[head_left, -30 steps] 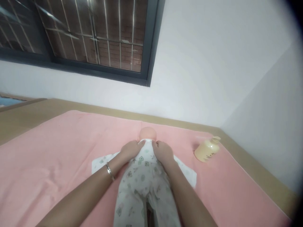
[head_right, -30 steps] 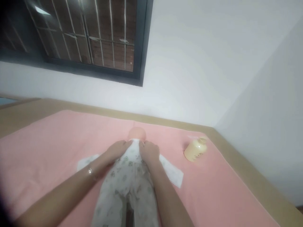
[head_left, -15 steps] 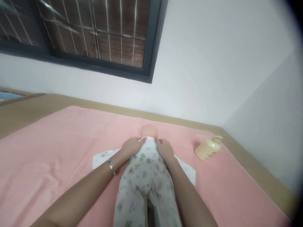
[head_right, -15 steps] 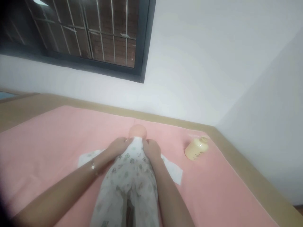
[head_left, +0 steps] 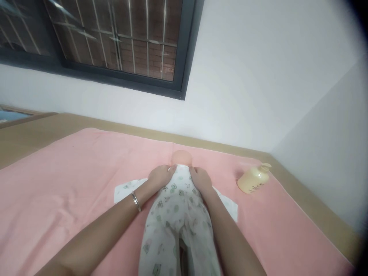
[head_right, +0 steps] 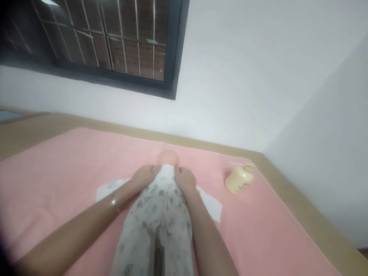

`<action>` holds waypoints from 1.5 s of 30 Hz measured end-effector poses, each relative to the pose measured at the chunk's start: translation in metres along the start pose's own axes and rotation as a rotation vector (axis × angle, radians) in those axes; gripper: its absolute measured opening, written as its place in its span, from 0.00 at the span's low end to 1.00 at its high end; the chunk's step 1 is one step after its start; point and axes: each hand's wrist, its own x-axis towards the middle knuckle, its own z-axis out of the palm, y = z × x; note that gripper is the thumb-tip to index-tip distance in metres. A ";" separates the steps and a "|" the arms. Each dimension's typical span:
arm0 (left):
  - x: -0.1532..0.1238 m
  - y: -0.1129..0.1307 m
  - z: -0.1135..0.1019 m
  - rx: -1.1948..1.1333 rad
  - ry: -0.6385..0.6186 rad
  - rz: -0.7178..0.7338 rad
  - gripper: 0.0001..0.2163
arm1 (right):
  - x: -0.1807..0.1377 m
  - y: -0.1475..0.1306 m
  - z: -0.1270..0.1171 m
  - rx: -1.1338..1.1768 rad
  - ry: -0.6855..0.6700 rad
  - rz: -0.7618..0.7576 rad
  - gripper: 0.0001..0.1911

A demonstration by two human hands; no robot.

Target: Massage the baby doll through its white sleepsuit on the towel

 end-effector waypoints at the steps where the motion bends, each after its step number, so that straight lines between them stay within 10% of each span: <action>1: -0.001 0.002 -0.001 0.040 0.044 0.010 0.27 | -0.001 -0.002 -0.001 -0.019 0.008 -0.005 0.29; 8: -0.050 0.004 0.033 0.417 0.494 0.509 0.11 | -0.010 -0.006 -0.001 -0.146 0.105 -0.169 0.26; 11: -0.084 -0.009 0.055 0.413 0.676 0.842 0.18 | -0.021 0.004 -0.001 -0.138 0.243 -0.505 0.22; 15: -0.115 -0.022 0.049 0.335 0.594 1.095 0.18 | -0.035 0.005 -0.009 -0.154 0.176 -0.968 0.24; 23: -0.123 -0.021 0.021 0.221 0.438 1.143 0.17 | -0.019 -0.026 -0.019 0.075 -0.197 -0.983 0.23; 31: -0.128 -0.019 0.017 0.067 0.526 1.112 0.13 | -0.052 0.023 -0.025 -0.059 -0.216 -0.860 0.29; 38: -0.122 -0.016 0.013 0.011 0.426 1.161 0.14 | -0.053 -0.022 -0.032 -0.099 -0.414 -1.029 0.24; 45: -0.122 -0.022 0.018 0.078 0.506 1.183 0.16 | -0.014 -0.014 -0.015 -0.215 -0.278 -1.005 0.27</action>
